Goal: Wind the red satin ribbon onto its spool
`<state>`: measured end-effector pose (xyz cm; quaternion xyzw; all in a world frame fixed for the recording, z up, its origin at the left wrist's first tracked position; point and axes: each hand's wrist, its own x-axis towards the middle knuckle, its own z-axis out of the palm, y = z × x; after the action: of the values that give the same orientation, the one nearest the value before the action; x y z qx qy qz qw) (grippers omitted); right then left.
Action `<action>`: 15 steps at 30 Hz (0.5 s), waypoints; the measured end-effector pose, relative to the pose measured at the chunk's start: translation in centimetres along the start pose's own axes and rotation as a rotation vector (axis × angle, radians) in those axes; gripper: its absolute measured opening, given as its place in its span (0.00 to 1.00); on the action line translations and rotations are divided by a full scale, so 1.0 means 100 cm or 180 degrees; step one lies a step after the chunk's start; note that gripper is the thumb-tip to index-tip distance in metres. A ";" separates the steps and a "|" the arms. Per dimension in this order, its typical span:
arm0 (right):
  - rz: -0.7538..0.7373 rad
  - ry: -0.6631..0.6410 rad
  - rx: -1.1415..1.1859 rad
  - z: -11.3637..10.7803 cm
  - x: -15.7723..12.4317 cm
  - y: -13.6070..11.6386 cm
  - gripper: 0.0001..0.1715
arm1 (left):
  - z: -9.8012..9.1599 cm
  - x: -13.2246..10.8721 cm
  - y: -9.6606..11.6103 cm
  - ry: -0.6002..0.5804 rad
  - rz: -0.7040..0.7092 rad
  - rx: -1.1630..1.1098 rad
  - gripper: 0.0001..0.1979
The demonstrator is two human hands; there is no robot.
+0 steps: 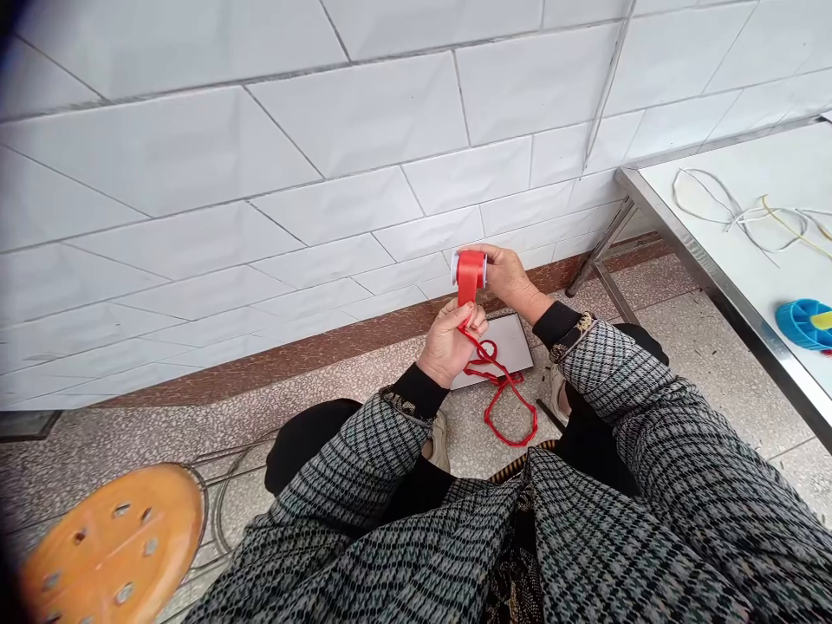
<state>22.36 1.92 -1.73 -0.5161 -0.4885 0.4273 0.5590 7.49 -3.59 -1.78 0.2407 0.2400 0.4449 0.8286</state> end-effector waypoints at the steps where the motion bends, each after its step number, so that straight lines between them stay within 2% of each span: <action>1: 0.0140 -0.0021 0.0204 0.003 -0.002 -0.001 0.16 | -0.001 0.001 -0.001 0.0045 -0.0019 0.0063 0.24; 6: 0.0547 0.0121 0.0762 0.011 -0.011 -0.007 0.09 | -0.006 0.008 -0.002 0.0205 0.0132 0.0274 0.28; 10: 0.0982 0.0187 0.0799 0.013 -0.014 -0.012 0.02 | -0.012 0.012 -0.002 0.0243 0.0189 0.0378 0.22; 15: 0.1700 0.0162 0.1082 0.018 -0.016 -0.016 0.06 | -0.021 0.018 -0.003 0.0219 0.0214 0.0510 0.19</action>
<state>20.30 0.42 -0.33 -0.5358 -0.2431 0.6215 0.5173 7.24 -1.74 -3.93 0.2987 0.2949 0.4598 0.7826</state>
